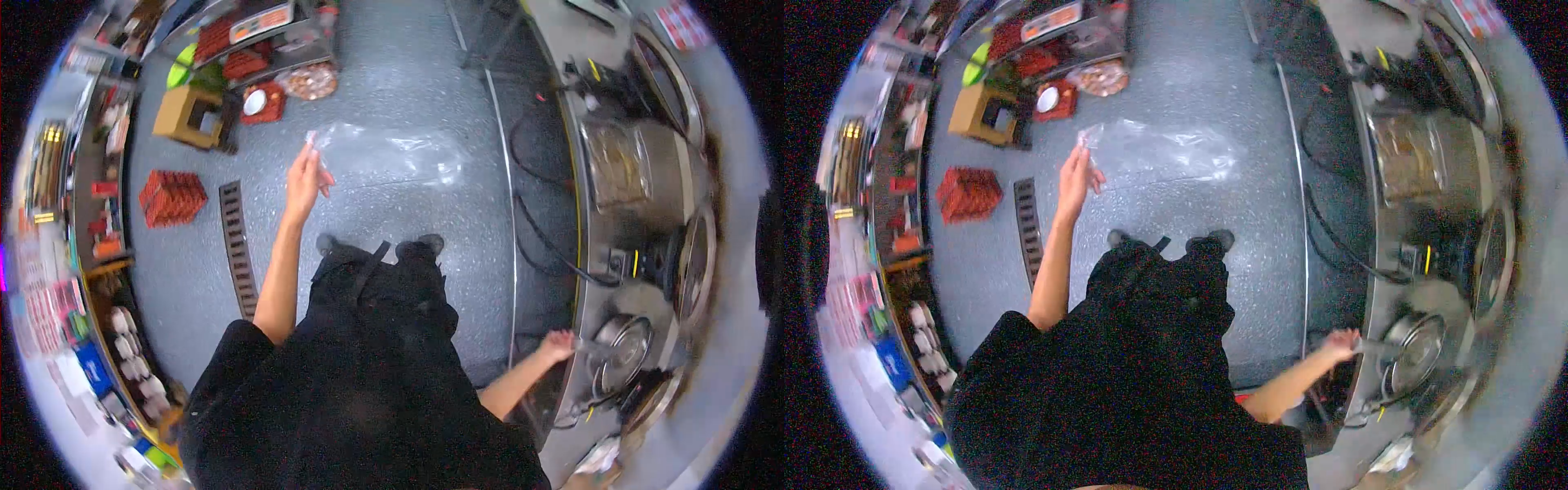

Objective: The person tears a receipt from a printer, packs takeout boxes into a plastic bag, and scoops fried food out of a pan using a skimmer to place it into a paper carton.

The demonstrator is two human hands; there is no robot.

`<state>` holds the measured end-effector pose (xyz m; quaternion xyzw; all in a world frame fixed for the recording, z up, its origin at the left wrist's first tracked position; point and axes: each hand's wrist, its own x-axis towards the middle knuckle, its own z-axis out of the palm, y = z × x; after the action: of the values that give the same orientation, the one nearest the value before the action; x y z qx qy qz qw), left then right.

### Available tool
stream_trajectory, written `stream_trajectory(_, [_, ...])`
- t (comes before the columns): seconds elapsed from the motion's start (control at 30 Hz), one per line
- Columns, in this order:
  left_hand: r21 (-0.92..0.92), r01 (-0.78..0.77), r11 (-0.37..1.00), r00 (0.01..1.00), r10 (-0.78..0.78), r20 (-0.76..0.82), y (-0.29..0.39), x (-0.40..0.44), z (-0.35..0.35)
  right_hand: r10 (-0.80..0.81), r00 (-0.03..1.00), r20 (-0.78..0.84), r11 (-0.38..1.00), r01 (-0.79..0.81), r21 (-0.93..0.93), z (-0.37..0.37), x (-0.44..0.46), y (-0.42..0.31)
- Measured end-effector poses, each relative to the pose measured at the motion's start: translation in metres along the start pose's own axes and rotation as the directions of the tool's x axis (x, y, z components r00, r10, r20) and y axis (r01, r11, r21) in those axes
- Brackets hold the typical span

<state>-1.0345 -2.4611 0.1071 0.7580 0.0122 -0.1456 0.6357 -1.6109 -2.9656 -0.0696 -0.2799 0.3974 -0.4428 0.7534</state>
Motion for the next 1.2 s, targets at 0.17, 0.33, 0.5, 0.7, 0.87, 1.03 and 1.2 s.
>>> stream_trajectory(0.17, [0.084, 0.119, 0.989, 0.990, -0.112, -0.087, -0.067, -0.078, -0.143, 0.179, 0.907, 0.382, 0.654, 0.180, -0.734, 0.411, -0.162, 0.208])
stream_trajectory(0.33, [-0.014, 0.161, 0.987, 0.926, -0.156, -0.345, -0.125, -0.176, -0.307, 0.652, 0.124, 0.748, 0.004, 0.986, -0.168, 0.536, -0.376, 0.410])
stream_trajectory(0.5, [0.139, 0.193, 0.971, 0.669, -0.027, -0.743, -0.120, -0.216, -0.510, 0.470, -0.156, 0.869, 0.387, 0.921, -0.044, 0.698, -0.566, 0.506])
stream_trajectory(0.7, [0.699, -0.117, 0.705, 0.130, 0.709, -0.693, 0.017, -0.274, -0.629, -0.448, 0.050, 0.892, 0.838, 0.370, 0.401, 0.796, -0.832, 0.434])
stream_trajectory(0.87, [0.511, 0.157, 0.845, 0.450, 0.399, -0.799, -0.192, -0.201, -0.714, 0.151, -0.579, 0.802, 0.647, 0.671, 0.362, 0.740, -0.853, 0.664])
stream_trajectory(1.03, [-0.201, 0.374, 0.905, 0.712, -0.420, -0.563, -0.388, -0.271, -0.749, 0.734, -0.424, 0.530, 0.523, 0.851, -0.043, 0.654, -0.798, 0.916])
stream_trajectory(1.2, [-0.672, -0.075, 0.737, 0.415, -0.589, -0.693, -0.288, -0.275, -0.890, 0.909, -0.333, 0.250, 0.395, 0.501, -0.770, 0.767, -1.026, 0.935])
